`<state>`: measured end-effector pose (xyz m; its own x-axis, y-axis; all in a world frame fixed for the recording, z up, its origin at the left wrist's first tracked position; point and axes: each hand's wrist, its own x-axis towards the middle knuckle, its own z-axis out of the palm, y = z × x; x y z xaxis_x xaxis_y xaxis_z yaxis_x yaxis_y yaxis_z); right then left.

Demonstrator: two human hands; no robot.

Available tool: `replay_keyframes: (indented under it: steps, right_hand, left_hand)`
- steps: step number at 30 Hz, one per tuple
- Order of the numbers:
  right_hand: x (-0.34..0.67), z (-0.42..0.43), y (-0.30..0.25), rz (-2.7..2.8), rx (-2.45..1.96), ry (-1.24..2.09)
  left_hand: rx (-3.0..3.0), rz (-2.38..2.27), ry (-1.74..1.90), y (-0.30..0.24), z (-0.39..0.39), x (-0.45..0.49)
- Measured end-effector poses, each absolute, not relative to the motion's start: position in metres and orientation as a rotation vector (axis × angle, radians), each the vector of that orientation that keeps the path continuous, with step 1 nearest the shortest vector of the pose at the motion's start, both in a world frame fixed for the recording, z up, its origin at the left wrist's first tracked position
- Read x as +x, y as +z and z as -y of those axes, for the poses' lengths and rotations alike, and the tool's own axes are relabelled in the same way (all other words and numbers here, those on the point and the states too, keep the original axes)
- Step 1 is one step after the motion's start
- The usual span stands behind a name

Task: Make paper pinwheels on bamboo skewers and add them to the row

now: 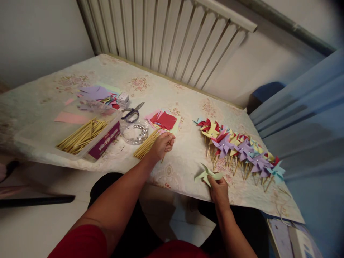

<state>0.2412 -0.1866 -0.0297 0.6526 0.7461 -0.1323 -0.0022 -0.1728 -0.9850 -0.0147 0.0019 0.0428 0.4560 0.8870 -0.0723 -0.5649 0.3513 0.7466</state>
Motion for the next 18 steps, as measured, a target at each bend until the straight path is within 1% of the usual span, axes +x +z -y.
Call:
replay_keyframes:
  steps: [18]
  right_hand:
    - [0.2398, 0.1865, -0.0270, 0.623, -1.619, 0.752]
  left_hand:
    - [0.722, -0.538, 0.978, 0.0454, -0.0003, -0.0146]
